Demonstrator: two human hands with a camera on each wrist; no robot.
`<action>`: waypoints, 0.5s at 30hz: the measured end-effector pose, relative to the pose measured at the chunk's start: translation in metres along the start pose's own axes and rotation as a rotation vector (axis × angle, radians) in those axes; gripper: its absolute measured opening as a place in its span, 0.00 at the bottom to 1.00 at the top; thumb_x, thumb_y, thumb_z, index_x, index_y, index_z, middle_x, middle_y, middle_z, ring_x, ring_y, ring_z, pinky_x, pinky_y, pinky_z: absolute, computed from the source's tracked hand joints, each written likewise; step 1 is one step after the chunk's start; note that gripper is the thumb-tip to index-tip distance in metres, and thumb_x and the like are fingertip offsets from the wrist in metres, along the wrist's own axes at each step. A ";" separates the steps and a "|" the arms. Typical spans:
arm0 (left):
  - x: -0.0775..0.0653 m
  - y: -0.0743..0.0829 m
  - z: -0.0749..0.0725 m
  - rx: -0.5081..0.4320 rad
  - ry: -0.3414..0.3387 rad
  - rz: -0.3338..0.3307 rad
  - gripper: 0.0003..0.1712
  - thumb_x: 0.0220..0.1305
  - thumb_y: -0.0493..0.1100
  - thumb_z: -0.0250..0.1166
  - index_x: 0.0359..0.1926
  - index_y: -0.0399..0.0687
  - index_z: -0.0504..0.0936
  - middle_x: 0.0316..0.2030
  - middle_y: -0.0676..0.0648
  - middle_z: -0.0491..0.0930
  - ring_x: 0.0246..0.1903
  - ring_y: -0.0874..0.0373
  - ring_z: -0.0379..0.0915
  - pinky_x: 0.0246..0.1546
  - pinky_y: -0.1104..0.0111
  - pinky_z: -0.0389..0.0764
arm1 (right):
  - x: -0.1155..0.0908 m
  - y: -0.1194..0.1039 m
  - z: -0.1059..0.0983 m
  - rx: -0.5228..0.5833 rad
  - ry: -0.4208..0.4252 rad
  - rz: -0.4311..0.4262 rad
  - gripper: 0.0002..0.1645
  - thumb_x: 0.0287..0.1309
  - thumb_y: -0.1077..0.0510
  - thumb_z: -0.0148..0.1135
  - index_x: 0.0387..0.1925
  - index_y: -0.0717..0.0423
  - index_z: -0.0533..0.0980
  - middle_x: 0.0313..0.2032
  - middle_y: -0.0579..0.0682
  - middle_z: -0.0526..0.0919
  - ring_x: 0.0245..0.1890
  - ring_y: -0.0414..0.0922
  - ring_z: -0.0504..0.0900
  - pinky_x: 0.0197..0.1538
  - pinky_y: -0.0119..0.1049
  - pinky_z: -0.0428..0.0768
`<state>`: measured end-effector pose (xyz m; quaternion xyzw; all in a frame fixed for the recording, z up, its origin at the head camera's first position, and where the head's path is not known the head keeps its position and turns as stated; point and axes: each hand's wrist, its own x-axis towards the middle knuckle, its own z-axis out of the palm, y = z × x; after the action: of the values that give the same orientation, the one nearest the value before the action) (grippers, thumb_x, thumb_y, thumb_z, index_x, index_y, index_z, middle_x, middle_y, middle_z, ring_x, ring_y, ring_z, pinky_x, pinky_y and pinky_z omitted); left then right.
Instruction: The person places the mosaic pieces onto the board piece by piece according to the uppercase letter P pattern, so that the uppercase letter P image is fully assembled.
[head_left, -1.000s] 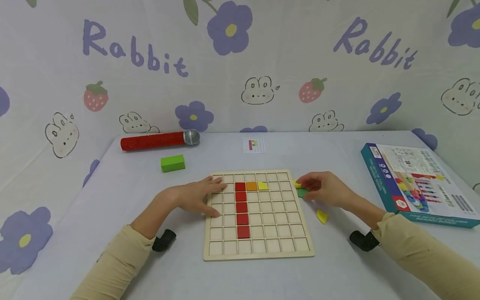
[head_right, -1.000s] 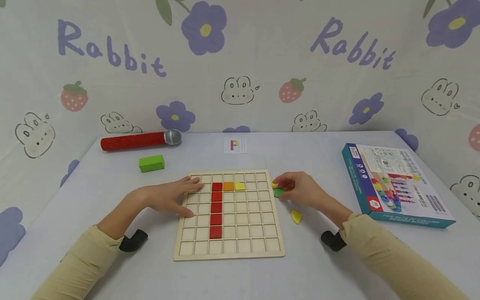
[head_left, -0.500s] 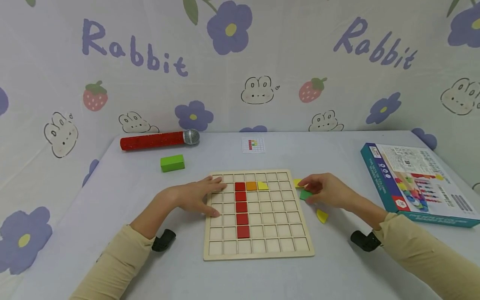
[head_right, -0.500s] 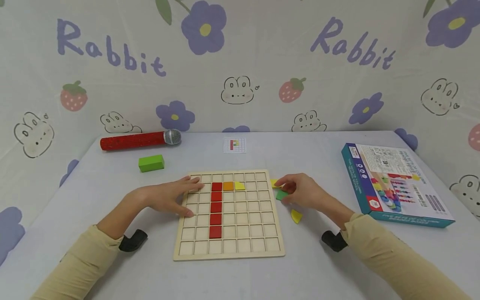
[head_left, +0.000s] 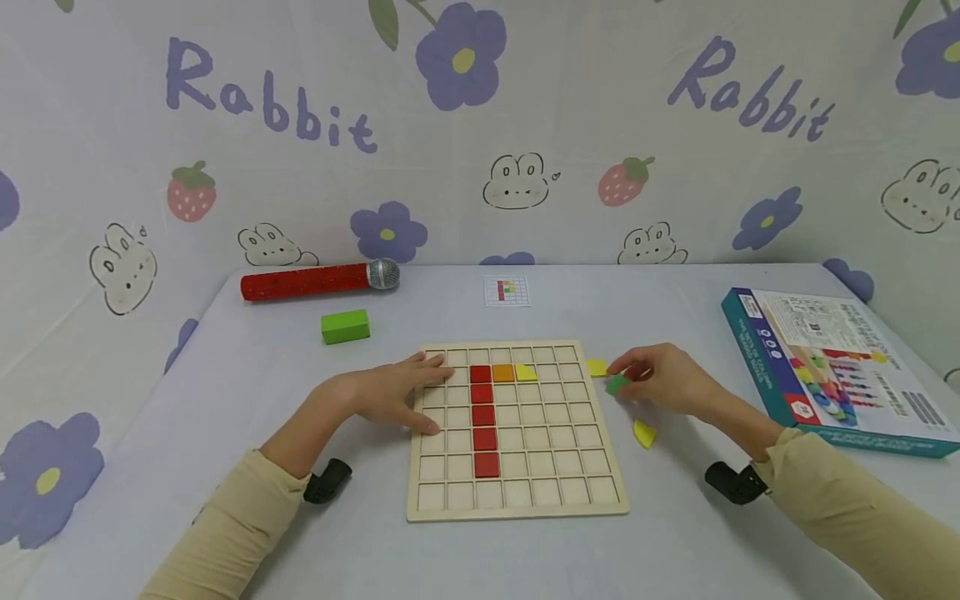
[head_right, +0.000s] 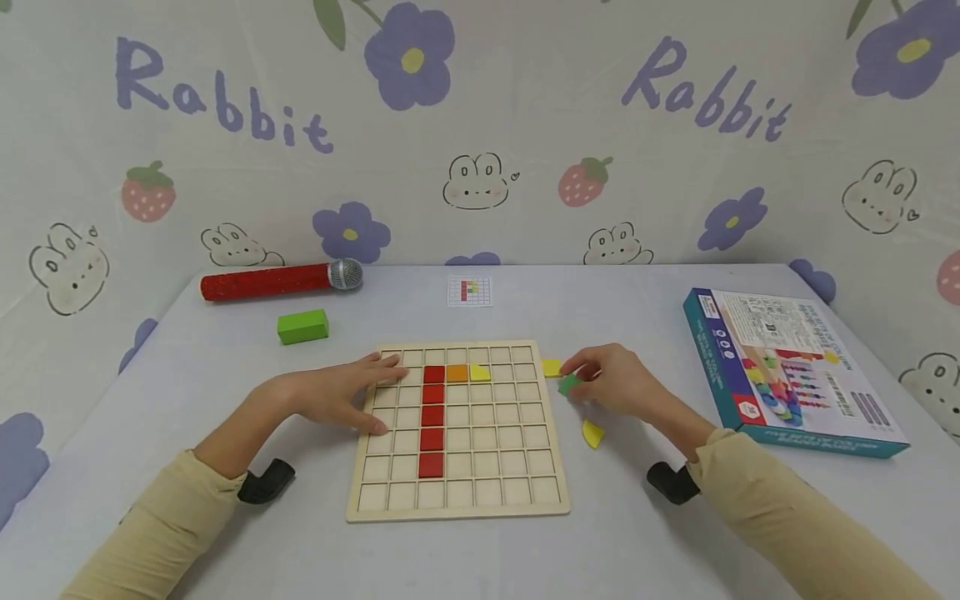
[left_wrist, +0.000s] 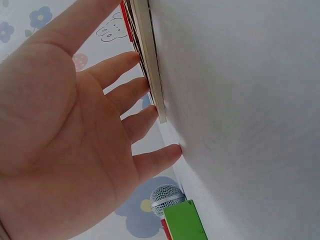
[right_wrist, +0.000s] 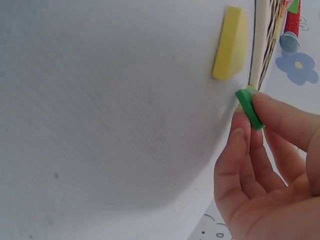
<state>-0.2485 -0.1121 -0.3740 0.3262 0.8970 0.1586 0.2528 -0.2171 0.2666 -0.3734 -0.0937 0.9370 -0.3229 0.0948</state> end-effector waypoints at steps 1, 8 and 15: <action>0.000 0.000 0.000 0.002 -0.001 -0.002 0.48 0.59 0.56 0.67 0.74 0.50 0.53 0.74 0.45 0.42 0.72 0.47 0.29 0.67 0.47 0.44 | -0.001 0.000 -0.001 0.010 0.013 0.008 0.15 0.55 0.64 0.66 0.46 0.61 0.80 0.37 0.53 0.80 0.36 0.48 0.76 0.36 0.36 0.77; 0.001 -0.001 0.000 0.004 0.000 0.005 0.48 0.59 0.55 0.67 0.74 0.49 0.53 0.74 0.45 0.42 0.72 0.46 0.29 0.67 0.48 0.45 | 0.000 -0.003 -0.004 0.180 0.020 0.079 0.19 0.57 0.60 0.67 0.49 0.64 0.78 0.40 0.56 0.80 0.35 0.46 0.80 0.39 0.36 0.81; 0.000 0.000 0.000 0.004 0.003 0.011 0.48 0.59 0.56 0.67 0.74 0.49 0.54 0.74 0.45 0.42 0.72 0.46 0.29 0.67 0.48 0.44 | 0.002 -0.014 0.009 0.380 -0.074 0.131 0.24 0.56 0.59 0.68 0.53 0.67 0.75 0.42 0.57 0.79 0.37 0.44 0.82 0.42 0.35 0.81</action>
<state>-0.2484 -0.1123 -0.3744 0.3312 0.8959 0.1588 0.2500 -0.2155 0.2502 -0.3722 -0.0249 0.8592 -0.4833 0.1658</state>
